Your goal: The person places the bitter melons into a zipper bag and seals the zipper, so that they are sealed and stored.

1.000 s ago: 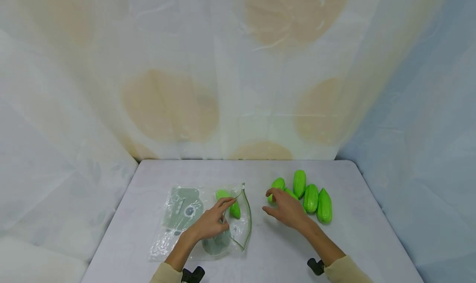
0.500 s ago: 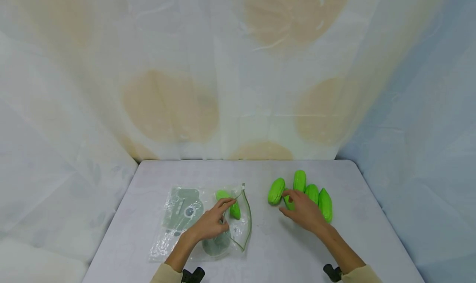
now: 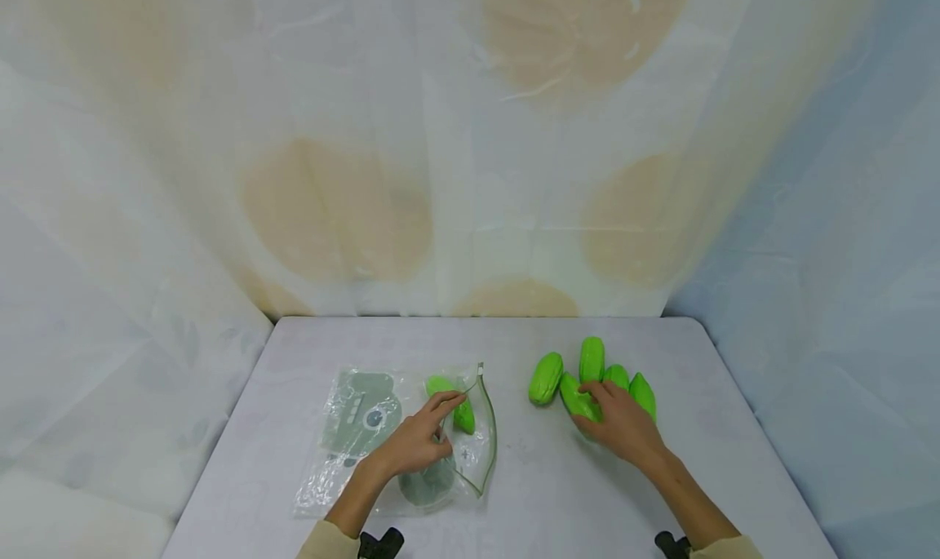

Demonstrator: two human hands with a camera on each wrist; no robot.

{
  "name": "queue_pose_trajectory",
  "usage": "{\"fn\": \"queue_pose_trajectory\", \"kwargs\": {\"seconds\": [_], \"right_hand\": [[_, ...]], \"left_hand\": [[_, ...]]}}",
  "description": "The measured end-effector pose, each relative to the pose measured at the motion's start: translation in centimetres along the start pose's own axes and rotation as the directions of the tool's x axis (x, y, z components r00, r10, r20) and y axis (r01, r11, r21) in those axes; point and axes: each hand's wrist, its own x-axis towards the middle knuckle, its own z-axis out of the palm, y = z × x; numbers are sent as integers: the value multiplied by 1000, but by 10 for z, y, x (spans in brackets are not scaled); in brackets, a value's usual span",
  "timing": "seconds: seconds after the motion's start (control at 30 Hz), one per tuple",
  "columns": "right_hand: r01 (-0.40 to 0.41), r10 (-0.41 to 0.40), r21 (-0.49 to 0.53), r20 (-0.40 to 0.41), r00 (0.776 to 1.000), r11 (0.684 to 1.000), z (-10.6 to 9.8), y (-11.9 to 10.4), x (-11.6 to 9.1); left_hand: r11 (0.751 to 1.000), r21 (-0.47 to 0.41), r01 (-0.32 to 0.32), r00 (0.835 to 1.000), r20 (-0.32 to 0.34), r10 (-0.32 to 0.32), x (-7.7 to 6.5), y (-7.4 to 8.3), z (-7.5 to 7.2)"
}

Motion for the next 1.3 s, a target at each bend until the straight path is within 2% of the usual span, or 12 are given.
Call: {"fn": "queue_pose_trajectory", "kwargs": {"seconds": [0.4,0.97,1.3], "right_hand": [[-63,66,-56,61,996,996,6,13,-4],[-40,49,-133,68,996,990,12,19,-3],[-42,50,-119,65,997,992,13,17,-3]], "left_hand": [[1000,16,-2,1000,-1,2,0,0,0],[1000,18,6,1000,1,-6,1,0,0],[1000,18,10,1000,9,-11,1,1,0]]}}
